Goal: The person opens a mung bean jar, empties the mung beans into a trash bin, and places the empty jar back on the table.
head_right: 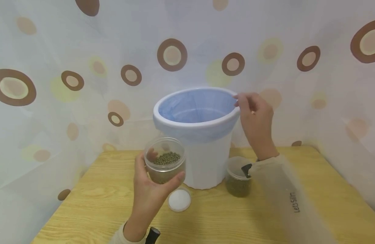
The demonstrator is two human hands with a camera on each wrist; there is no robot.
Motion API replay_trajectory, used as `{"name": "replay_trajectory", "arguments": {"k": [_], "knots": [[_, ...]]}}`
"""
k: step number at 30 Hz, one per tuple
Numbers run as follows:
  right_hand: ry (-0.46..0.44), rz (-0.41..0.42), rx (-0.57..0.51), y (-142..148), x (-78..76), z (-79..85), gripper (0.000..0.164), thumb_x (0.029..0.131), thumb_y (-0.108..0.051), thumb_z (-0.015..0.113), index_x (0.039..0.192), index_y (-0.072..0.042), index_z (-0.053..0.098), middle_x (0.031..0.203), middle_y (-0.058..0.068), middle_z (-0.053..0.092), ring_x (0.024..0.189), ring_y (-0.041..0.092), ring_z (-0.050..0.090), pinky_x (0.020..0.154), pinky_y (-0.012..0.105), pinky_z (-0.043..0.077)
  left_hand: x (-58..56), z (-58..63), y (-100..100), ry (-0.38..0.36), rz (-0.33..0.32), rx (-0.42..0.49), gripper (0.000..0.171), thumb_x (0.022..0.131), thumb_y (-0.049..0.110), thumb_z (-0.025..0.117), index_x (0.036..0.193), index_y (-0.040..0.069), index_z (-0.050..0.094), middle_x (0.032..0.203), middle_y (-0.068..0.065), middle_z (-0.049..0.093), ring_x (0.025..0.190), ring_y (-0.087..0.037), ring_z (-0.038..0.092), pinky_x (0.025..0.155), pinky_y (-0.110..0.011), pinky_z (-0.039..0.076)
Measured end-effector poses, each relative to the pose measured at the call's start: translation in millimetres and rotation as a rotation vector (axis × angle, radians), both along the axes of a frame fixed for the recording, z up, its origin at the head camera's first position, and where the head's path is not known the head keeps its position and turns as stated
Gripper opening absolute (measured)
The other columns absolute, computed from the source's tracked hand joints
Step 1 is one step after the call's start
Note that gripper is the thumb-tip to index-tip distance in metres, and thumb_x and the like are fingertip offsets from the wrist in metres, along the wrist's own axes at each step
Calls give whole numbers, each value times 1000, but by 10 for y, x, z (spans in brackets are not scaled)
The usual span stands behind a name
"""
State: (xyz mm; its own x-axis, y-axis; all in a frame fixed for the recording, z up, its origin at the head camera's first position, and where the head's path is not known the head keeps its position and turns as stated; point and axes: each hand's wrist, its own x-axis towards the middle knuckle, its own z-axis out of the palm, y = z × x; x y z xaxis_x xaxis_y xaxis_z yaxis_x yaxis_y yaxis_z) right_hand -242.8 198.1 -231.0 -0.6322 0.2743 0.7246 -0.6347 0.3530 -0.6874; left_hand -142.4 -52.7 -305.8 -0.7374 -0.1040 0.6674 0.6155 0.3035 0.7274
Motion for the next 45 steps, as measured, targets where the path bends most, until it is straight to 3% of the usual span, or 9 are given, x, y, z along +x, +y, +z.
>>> {"name": "replay_trajectory", "arguments": {"k": [4, 8, 13, 16, 22, 28, 31, 36, 45], "knots": [[-98, 12, 7, 100, -172, 59, 30, 98, -25, 54, 110, -3, 68, 99, -1, 64, 67, 12, 55, 50, 16, 49, 0, -1, 7, 8, -5, -3, 81, 67, 24, 88, 130, 7, 39, 122, -8, 45, 111, -20, 48, 89, -46, 44], [-306, 84, -20, 180, -334, 142, 39, 98, -33, 50, 127, -11, 62, 122, 2, 57, 76, 12, 53, 51, 21, 45, -6, 8, 16, 21, -13, -11, 82, 68, 25, 88, 131, 7, 39, 123, -9, 45, 111, -20, 48, 89, -46, 44], [-572, 172, -11, 213, -484, 193, 50, 99, -41, 43, 146, -24, 43, 152, 3, 35, 118, 23, 46, 83, 37, 47, -5, 18, 22, 19, -3, -10, 82, 67, 25, 88, 130, 7, 39, 122, -9, 46, 111, -20, 48, 89, -46, 44], [-641, 223, 25, 235, -554, 164, 53, 101, -40, 41, 151, -24, 33, 157, 5, 26, 135, 30, 33, 104, 49, 35, 3, 22, 25, 7, -1, -5, 82, 67, 26, 88, 130, 7, 39, 121, -8, 46, 111, -20, 48, 89, -46, 44], [-664, 301, 72, 302, -639, 58, 55, 102, -32, 39, 153, -16, 25, 159, 7, 20, 140, 31, 27, 110, 53, 26, 19, 25, 28, -9, 0, 0, 81, 67, 26, 88, 129, 8, 40, 121, -7, 46, 110, -19, 48, 89, -46, 44], [-645, 361, 83, 325, -665, -23, 56, 102, -24, 37, 154, -12, 22, 161, 1, 11, 146, 25, 12, 114, 53, 13, 26, 23, 21, -19, -12, 8, 82, 67, 25, 88, 130, 8, 39, 122, -7, 46, 111, -19, 48, 90, -46, 44], [-667, 328, 144, 313, -670, -28, 55, 102, -24, 33, 154, -14, 20, 161, 1, 9, 147, 26, 8, 114, 57, 12, 26, 22, 8, -17, -9, 6, 82, 66, 24, 89, 130, 8, 39, 122, -7, 46, 111, -19, 48, 90, -46, 44], [-707, 242, 255, 267, -680, 10, 55, 100, -24, 30, 154, -17, 21, 161, 5, 10, 145, 34, 11, 110, 60, 20, 10, 21, -29, 8, 3, -6, 83, 65, 20, 89, 130, 5, 40, 122, -10, 46, 111, -21, 49, 90, -46, 45], [-696, 226, 332, 297, -649, 65, 56, 99, -23, 30, 154, -13, 21, 160, 9, 10, 144, 38, 15, 108, 60, 26, -18, 40, -62, 33, 17, -13, 83, 65, 19, 88, 131, 5, 40, 122, -14, 47, 112, -22, 48, 91, -48, 43]]}}
